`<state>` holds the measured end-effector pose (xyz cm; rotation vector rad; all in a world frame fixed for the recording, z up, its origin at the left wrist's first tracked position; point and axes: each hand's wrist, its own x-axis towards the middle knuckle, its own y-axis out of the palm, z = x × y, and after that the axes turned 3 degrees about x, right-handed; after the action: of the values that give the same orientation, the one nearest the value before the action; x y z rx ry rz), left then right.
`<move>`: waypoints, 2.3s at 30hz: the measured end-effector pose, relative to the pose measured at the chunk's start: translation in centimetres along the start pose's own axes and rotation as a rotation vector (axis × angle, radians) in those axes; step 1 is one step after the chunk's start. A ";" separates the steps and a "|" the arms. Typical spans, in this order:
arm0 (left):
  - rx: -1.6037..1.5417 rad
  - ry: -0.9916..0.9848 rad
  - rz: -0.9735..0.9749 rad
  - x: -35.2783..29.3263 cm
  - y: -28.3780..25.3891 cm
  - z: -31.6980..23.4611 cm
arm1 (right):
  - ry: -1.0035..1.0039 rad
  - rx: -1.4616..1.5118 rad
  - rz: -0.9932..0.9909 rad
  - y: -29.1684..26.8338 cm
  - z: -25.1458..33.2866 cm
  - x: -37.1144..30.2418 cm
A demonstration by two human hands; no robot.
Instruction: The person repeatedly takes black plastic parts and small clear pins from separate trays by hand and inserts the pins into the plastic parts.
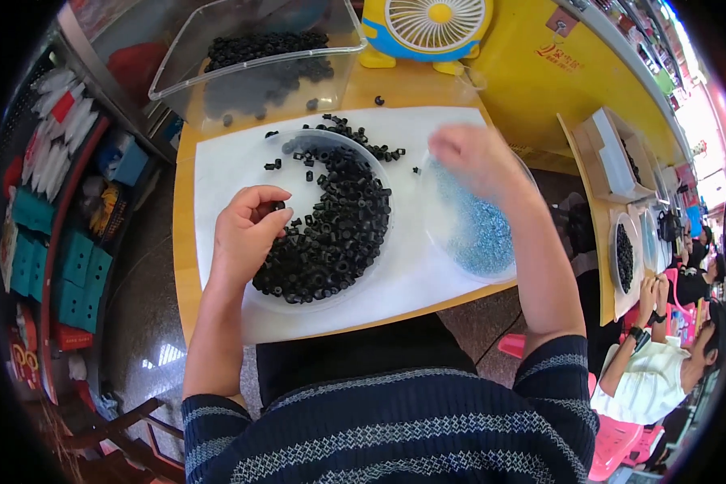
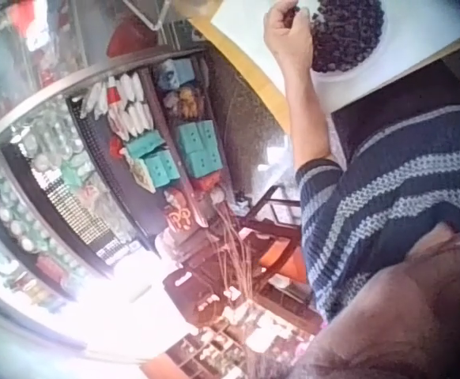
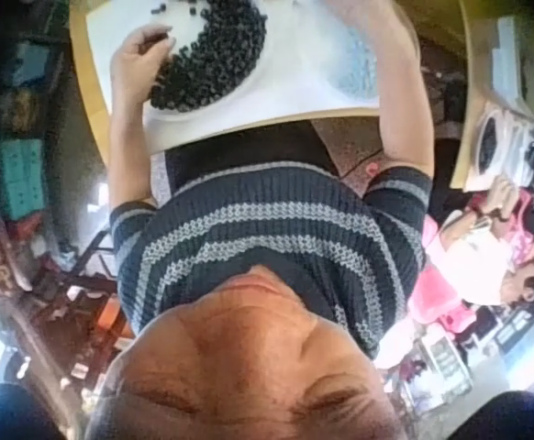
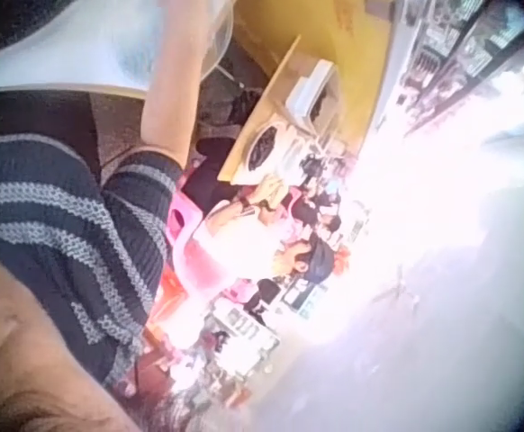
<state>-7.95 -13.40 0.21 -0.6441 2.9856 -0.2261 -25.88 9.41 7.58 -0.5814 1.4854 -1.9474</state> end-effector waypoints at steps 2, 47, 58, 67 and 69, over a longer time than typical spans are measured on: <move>0.043 0.068 0.023 0.0 0.2 0.0 | 0.017 -0.215 0.103 3.4 -2.7 -2.6; -0.876 -0.265 0.345 -4.2 4.2 -0.3 | -0.156 -0.255 -0.036 6.5 -1.3 -7.5; -0.842 -0.220 0.332 -4.7 4.3 -0.6 | -0.021 0.331 -0.230 5.4 -2.6 -8.5; -0.740 -0.222 0.349 -4.6 4.7 -0.6 | -0.055 1.398 0.006 5.9 4.4 -8.0; -0.728 -0.226 0.319 -4.8 4.8 -0.7 | -0.133 1.290 -0.066 6.3 5.8 -7.8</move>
<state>-5.59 -6.98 0.37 -0.1903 2.8304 0.9151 -15.16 9.66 3.28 -0.1355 -0.0518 -2.3385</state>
